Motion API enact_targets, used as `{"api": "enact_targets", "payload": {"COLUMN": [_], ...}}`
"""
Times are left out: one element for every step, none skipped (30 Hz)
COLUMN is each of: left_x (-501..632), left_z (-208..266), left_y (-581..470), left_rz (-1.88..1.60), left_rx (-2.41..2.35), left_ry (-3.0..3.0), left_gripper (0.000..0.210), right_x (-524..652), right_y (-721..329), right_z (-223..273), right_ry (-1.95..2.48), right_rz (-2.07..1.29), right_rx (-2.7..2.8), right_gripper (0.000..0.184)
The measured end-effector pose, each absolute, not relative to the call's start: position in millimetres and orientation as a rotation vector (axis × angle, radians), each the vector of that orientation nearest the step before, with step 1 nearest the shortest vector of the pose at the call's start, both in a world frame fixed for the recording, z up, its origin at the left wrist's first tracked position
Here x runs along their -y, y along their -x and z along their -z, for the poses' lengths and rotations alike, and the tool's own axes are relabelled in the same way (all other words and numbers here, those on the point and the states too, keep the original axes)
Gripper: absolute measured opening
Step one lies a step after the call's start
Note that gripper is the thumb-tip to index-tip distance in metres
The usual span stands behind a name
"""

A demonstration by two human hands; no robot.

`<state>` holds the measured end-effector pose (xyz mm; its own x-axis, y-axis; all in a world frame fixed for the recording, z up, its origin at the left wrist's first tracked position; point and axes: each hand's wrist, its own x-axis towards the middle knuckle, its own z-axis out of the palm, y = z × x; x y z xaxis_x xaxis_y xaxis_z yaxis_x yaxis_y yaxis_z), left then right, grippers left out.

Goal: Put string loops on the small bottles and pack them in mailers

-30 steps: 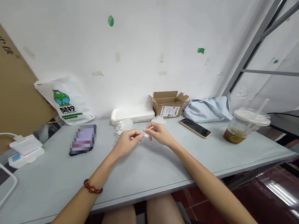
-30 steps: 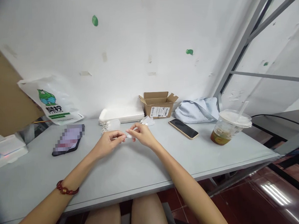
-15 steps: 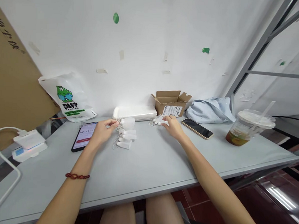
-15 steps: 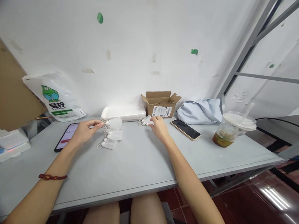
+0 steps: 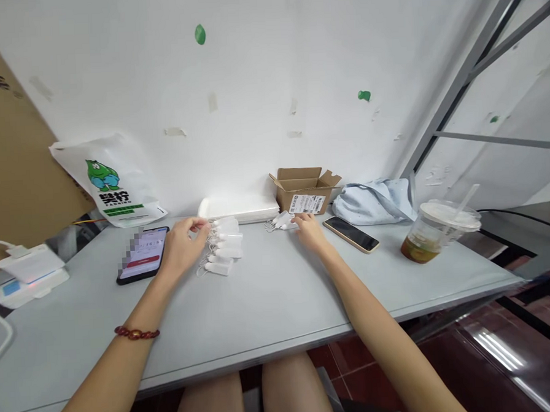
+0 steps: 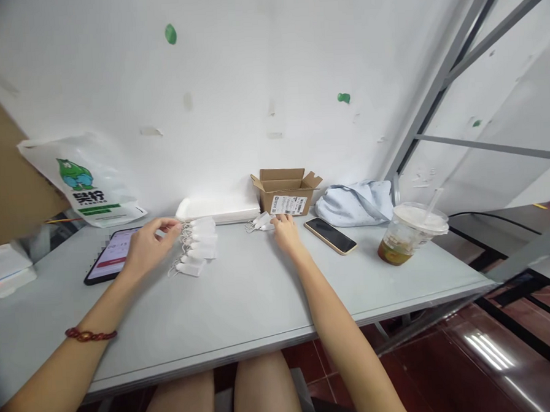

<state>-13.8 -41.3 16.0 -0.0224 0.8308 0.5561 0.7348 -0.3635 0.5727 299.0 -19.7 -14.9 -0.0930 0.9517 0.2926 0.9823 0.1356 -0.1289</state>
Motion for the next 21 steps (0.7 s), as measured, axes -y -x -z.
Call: {"api": "enact_targets", "payload": {"left_x": [42.9,44.5,46.2,47.8,49.2,50.5,51.8,53.0,54.3,55.6,57.0,58.4,59.8,61.0,62.0,62.7,63.1,63.3,63.4,63.4,63.4], "left_z": [-16.4,-16.5,-16.2,-15.5,-14.5,-13.1,-11.5,-9.9,-8.3,-7.0,-5.9,-5.0,-4.3,-3.6,-2.9,-2.3,-1.6,-0.9,-0.3,0.1,0.2], "left_y": [10.7,7.2,3.4,-0.5,-4.5,-8.3,-11.9,-15.3,-18.5,-21.4,-24.2,-26.6,-28.8,-30.7,-32.2,-33.4,-34.2,-34.6,-34.9,-35.0,-35.1], "left_rz": [-1.364,-1.381,-1.387,-1.383,-1.373,-1.360,-1.343,-1.326,-1.314,-1.306,-1.295,-1.283,-1.271,-1.260,-1.249,-1.240,-1.235,-1.236,-1.236,-1.240,-1.246], "left_rx": [-1.703,-1.694,-1.675,-1.647,-1.617,-1.586,-1.553,-1.520,-1.489,-1.460,-1.437,-1.420,-1.409,-1.404,-1.400,-1.393,-1.384,-1.375,-1.367,-1.362,-1.358], "left_ry": [-2.136,-2.151,-2.165,-2.184,-2.210,-2.243,-2.284,-2.326,-2.363,-2.389,-2.405,-2.412,-2.418,-2.423,-2.430,-2.436,-2.441,-2.441,-2.437,-2.428,-2.416], "left_gripper": [0.025,0.024,0.024,0.024,0.023,0.023,0.022,0.022,0.021,0.021,0.021,0.021,0.021,0.021,0.021,0.021,0.021,0.021,0.021,0.021,0.021], "right_x": [19.1,18.6,18.2,17.9,17.6,17.4,17.2,17.1,17.2,17.3,17.7,18.2,18.9,19.7,20.6,21.6,22.7,23.8,24.8,25.9,27.0], "right_y": [-299.4,-299.5,-299.2,-298.6,-297.6,-296.5,-295.4,-294.5,-294.2,-294.4,-295.4,-297.1,-299.3,-301.6,-303.9,-305.7,-306.7,-306.9,-306.0,-304.3,-301.8], "right_z": [15.4,15.7,15.8,15.7,15.7,15.6,15.7,15.8,16.0,16.2,16.1,15.7,14.7,13.1,11.0,8.4,5.5,2.5,-0.4,-2.9,-4.8], "right_ry": [1.886,1.891,1.894,1.897,1.899,1.901,1.904,1.907,1.910,1.911,1.910,1.904,1.893,1.875,1.851,1.819,1.784,1.748,1.713,1.682,1.656], "right_rz": [0.133,0.122,0.110,0.098,0.087,0.075,0.062,0.047,0.029,0.008,-0.014,-0.037,-0.062,-0.087,-0.112,-0.135,-0.158,-0.178,-0.196,-0.212,-0.226], "right_rx": [2.112,2.111,2.112,2.112,2.111,2.108,2.104,2.099,2.094,2.087,2.080,2.070,2.058,2.044,2.026,2.006,1.982,1.956,1.928,1.899,1.873], "right_gripper": [0.040,0.039,0.039,0.039,0.039,0.038,0.037,0.036,0.034,0.032,0.030,0.029,0.027,0.026,0.025,0.025,0.025,0.026,0.026,0.026,0.025]}}
